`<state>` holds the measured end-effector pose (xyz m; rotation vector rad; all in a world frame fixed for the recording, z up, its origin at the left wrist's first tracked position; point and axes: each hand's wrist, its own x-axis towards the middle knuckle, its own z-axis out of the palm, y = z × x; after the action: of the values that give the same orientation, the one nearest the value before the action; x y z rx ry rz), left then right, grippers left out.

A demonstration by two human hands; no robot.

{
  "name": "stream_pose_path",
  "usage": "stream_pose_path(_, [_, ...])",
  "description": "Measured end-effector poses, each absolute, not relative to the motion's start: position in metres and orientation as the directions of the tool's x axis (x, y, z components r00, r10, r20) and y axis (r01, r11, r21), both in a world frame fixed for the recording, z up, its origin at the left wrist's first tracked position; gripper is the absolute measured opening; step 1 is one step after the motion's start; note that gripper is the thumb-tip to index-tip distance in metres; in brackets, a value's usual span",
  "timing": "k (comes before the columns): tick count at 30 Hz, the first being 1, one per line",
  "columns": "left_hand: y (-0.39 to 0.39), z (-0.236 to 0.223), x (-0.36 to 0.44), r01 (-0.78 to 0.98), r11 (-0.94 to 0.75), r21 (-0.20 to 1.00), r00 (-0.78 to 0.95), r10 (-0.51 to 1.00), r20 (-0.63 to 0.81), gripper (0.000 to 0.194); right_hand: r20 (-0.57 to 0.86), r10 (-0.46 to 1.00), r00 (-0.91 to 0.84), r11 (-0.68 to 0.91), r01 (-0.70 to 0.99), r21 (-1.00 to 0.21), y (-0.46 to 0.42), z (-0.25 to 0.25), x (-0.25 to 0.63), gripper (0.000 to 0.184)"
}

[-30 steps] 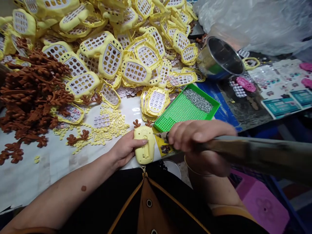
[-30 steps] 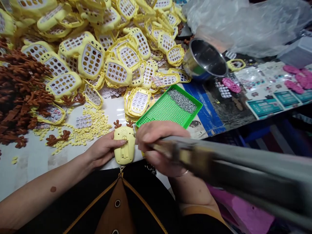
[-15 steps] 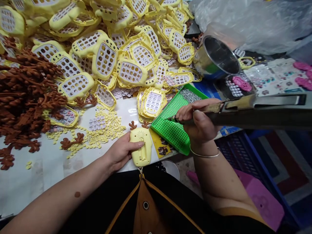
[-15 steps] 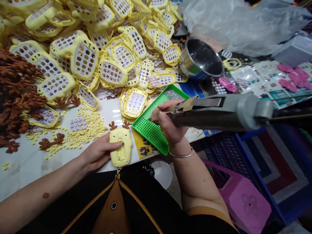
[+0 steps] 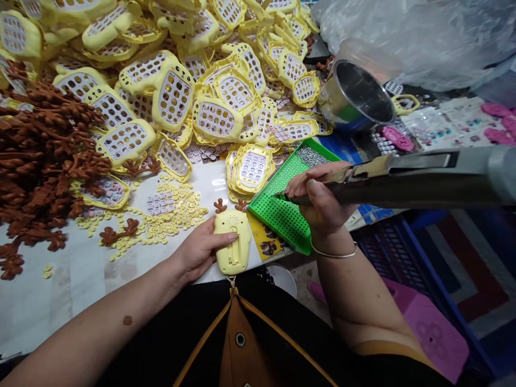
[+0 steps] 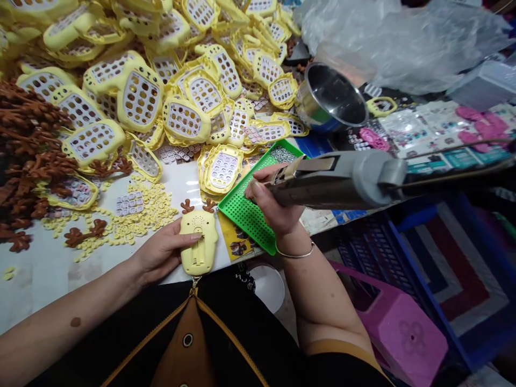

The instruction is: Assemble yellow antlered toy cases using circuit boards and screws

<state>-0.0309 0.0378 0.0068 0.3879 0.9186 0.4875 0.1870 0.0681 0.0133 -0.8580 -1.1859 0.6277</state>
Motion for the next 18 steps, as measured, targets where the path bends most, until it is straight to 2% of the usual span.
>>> stream_pose_path(3, [0.035,0.008,-0.031,-0.223,0.819,0.530,0.509,0.561,-0.653,0.042,0.526,0.808,0.266,0.547,-0.006,-0.837,0.064,0.019,0.185,0.013])
stream_pose_path(7, [0.029,0.008,-0.032,-0.156,0.815,0.558,0.517,0.549,-0.657,0.040,0.578,0.763,0.291,0.628,-0.118,-0.769,0.046,0.044,0.172,0.008])
stream_pose_path(13, [0.025,0.007,-0.028,-0.148,0.783,0.604,0.483,0.590,-0.646,0.040,0.533,0.846,-0.002,0.503,-0.327,-0.800,0.017,0.068,0.145,0.012])
stream_pose_path(18, [0.025,0.009,-0.028,-0.144,0.766,0.626,0.492,0.604,-0.627,0.037,0.546,0.837,-0.043,0.492,-0.377,-0.784,0.019,0.060,0.130,0.016])
